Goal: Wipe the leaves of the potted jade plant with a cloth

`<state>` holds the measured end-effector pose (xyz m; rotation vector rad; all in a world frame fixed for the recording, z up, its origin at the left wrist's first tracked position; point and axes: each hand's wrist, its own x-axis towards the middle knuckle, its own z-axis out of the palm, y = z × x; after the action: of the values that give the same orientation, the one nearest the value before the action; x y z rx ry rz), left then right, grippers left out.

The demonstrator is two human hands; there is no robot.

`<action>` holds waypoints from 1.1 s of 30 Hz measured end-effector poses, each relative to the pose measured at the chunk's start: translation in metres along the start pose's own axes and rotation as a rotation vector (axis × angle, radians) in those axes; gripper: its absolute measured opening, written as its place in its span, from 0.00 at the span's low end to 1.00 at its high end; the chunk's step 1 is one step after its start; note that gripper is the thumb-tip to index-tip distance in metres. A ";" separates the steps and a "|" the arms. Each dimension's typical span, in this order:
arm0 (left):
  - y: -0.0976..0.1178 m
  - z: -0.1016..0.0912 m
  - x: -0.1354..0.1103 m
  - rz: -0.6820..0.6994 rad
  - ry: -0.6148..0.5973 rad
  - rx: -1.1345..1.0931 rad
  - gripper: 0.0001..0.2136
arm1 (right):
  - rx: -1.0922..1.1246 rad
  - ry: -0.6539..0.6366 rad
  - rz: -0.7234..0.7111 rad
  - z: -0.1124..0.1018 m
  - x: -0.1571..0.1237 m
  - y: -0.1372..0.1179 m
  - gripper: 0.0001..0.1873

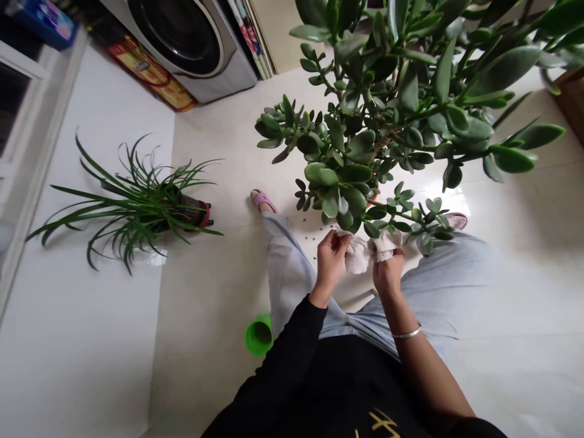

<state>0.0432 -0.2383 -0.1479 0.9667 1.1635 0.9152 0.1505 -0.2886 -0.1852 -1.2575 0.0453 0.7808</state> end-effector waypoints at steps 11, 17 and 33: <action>-0.010 -0.009 0.009 -0.139 0.139 -0.130 0.22 | 0.043 -0.159 0.214 0.005 0.012 0.031 0.15; -0.006 0.003 0.034 0.015 -0.012 0.035 0.13 | 0.104 -0.278 0.156 0.037 0.027 0.029 0.14; 0.000 0.013 0.050 0.115 -0.053 0.220 0.09 | 0.092 -0.290 0.058 0.047 0.017 0.005 0.22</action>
<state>0.0641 -0.1926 -0.1614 1.2389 1.1901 0.8589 0.1423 -0.2392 -0.1807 -1.0497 -0.1173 0.9939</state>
